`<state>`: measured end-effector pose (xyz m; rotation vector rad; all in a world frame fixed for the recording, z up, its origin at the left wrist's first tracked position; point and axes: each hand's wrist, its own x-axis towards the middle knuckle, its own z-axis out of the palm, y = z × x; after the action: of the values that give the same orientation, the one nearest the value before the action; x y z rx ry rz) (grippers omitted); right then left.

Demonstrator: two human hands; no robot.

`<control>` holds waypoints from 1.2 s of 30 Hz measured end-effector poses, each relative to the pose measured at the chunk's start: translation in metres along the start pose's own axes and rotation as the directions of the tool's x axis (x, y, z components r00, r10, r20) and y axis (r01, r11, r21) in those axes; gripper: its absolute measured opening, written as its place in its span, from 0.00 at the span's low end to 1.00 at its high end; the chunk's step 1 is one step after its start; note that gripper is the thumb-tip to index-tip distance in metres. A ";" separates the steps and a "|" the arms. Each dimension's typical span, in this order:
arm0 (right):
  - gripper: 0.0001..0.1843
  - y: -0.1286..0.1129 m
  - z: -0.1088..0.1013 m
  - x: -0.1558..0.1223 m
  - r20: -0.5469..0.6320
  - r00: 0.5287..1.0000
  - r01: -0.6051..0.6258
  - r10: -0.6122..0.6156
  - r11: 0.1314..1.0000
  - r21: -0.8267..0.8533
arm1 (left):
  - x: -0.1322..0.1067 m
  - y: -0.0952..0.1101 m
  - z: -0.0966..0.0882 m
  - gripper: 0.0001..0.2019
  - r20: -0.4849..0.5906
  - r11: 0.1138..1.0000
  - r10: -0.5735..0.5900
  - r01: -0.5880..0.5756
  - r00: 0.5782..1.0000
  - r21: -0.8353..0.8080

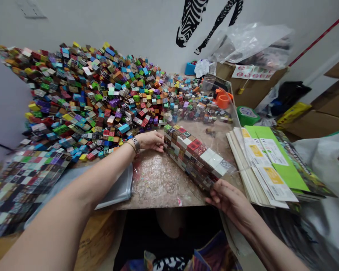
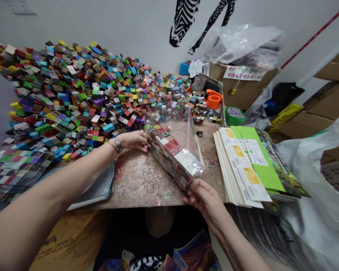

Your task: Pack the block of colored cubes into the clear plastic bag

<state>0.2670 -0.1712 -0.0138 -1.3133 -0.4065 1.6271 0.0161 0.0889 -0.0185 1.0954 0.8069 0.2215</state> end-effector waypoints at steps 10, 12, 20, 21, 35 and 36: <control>0.22 -0.002 0.003 -0.001 -0.001 1.000 0.010 -0.010 1.000 -0.001 | 0.004 0.005 -0.001 0.07 0.018 1.000 -0.017 0.017 1.000 0.002; 0.21 -0.002 0.004 -0.001 -0.020 1.000 0.024 -0.024 1.000 -0.016 | 0.004 0.006 0.001 0.06 0.008 1.000 -0.013 0.012 1.000 0.023; 0.23 -0.002 0.003 0.001 -0.030 0.999 0.034 -0.036 0.998 -0.059 | -0.005 0.010 0.021 0.03 -0.096 0.986 0.064 -0.048 0.993 0.158; 0.22 -0.003 0.003 0.002 -0.028 0.999 0.031 -0.033 0.997 -0.066 | -0.005 0.010 0.023 0.03 -0.108 0.982 0.074 -0.053 0.991 0.183; 0.19 -0.007 0.006 0.000 -0.041 0.999 -0.015 0.013 0.999 -0.039 | -0.004 0.009 0.025 0.02 -0.158 0.961 0.100 -0.054 0.982 0.271; 0.19 -0.007 0.006 0.001 -0.038 0.999 -0.018 0.016 0.999 -0.041 | -0.004 0.009 0.025 0.02 -0.156 0.962 0.096 -0.051 0.983 0.267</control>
<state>0.2655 -0.1656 -0.0068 -1.3804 -0.4090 1.6130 0.0319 0.0728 -0.0037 1.3712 0.9661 0.2784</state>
